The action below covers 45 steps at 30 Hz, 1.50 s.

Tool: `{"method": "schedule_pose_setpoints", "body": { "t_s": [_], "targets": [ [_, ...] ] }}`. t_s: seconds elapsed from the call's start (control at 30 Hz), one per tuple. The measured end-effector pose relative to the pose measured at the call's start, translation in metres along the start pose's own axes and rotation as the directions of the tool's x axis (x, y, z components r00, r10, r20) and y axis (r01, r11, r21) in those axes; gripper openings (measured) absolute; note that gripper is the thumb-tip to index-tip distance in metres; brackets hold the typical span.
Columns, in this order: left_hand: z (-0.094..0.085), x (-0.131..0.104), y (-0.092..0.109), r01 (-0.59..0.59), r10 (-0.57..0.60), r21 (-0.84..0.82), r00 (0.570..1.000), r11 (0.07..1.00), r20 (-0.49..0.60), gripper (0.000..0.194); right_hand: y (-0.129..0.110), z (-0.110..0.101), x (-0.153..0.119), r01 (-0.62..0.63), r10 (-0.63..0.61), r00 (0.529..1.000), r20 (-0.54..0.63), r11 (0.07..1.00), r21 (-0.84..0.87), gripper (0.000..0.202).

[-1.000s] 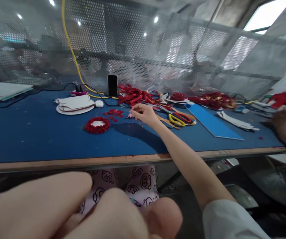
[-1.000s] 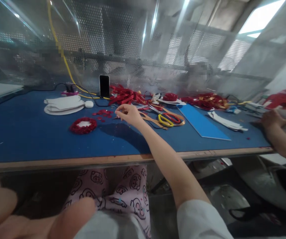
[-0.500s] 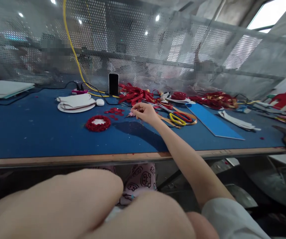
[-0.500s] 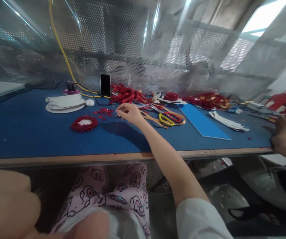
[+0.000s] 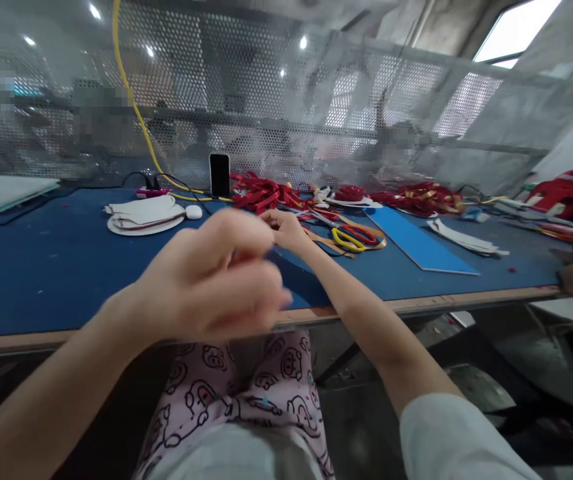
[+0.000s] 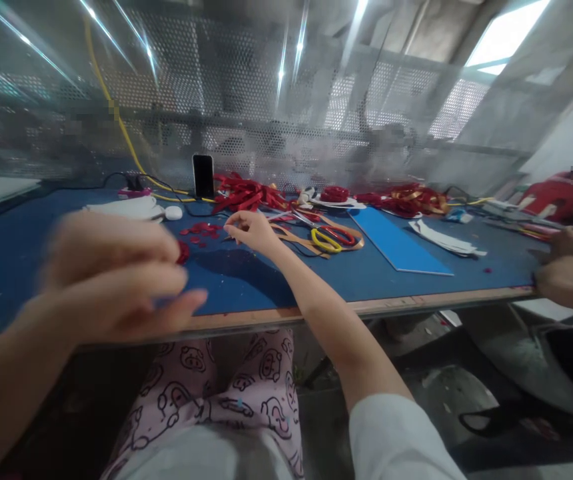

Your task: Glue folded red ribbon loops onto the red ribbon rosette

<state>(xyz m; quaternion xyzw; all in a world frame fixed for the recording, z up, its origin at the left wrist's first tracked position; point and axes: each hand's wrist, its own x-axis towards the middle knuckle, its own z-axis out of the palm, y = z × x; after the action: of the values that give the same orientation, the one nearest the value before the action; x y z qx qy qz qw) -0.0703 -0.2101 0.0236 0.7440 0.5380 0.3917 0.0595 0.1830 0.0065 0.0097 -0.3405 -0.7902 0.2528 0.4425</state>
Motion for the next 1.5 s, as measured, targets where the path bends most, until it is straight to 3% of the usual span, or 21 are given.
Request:
{"method": "schedule_pose_setpoints", "body": {
  "t_s": [0.03,0.1,0.13,0.17,0.2,0.23,0.27,0.33,0.43,0.87,1.13,1.33,1.5],
  "targets": [
    [0.012,0.040,0.005,-0.110,0.110,-0.017,0.994,0.994,-0.008,0.033,-0.001,0.000,0.000,0.011,-0.011,1.000,-0.002,1.000,0.015,0.029],
    [0.043,0.111,0.002,-0.335,0.331,-0.069,0.941,0.940,-0.068,0.021,-0.002,-0.001,0.000,-0.001,0.001,1.000,0.001,0.999,0.046,0.030],
    [0.060,0.139,-0.005,-0.385,0.374,-0.101,0.921,0.917,-0.111,0.017,-0.002,-0.001,0.000,-0.025,0.025,1.000,0.000,0.998,0.060,0.030],
    [0.076,0.160,-0.015,-0.375,0.354,-0.148,0.923,0.915,-0.149,0.015,-0.001,-0.002,0.001,-0.044,0.044,0.999,-0.001,0.996,0.072,0.031],
    [0.091,0.173,-0.025,-0.307,0.273,-0.206,0.946,0.929,-0.177,0.015,0.000,-0.002,0.001,-0.056,0.057,0.998,-0.007,0.995,0.080,0.031],
    [0.104,0.180,-0.035,-0.186,0.152,-0.285,0.979,0.940,-0.137,0.015,0.001,-0.002,0.002,-0.065,0.066,0.998,-0.015,0.995,0.081,0.030],
    [0.114,0.181,-0.044,-0.055,0.034,-0.370,0.997,0.927,-0.064,0.018,0.002,-0.002,0.002,-0.072,0.073,0.997,-0.013,0.994,0.079,0.030],
    [0.126,0.176,-0.055,0.142,-0.126,-0.509,0.990,0.849,0.067,0.025,0.002,-0.002,0.002,-0.077,0.077,0.997,-0.003,0.995,0.070,0.031],
    [0.131,0.164,-0.058,0.237,-0.178,-0.616,0.972,0.751,0.156,0.031,0.000,-0.001,0.002,-0.065,0.065,0.998,-0.002,0.996,0.059,0.032],
    [0.130,0.161,-0.057,0.220,-0.140,-0.667,0.975,0.712,0.172,0.042,0.004,0.000,0.003,-0.001,0.002,1.000,0.024,1.000,-0.026,0.033],
    [0.132,0.164,-0.057,0.268,-0.165,-0.675,0.963,0.687,0.214,0.032,0.015,-0.003,0.001,0.236,-0.220,0.969,0.110,0.957,-0.169,0.032],
    [0.129,0.165,-0.057,0.279,-0.171,-0.675,0.959,0.683,0.224,0.031,0.009,-0.005,0.004,0.336,-0.333,0.942,0.049,0.919,-0.207,0.019],
    [0.132,0.166,-0.062,0.268,-0.152,-0.707,0.963,0.654,0.224,0.036,0.008,-0.005,0.004,0.306,-0.312,0.950,0.012,0.924,-0.227,0.019]
  ]
}}
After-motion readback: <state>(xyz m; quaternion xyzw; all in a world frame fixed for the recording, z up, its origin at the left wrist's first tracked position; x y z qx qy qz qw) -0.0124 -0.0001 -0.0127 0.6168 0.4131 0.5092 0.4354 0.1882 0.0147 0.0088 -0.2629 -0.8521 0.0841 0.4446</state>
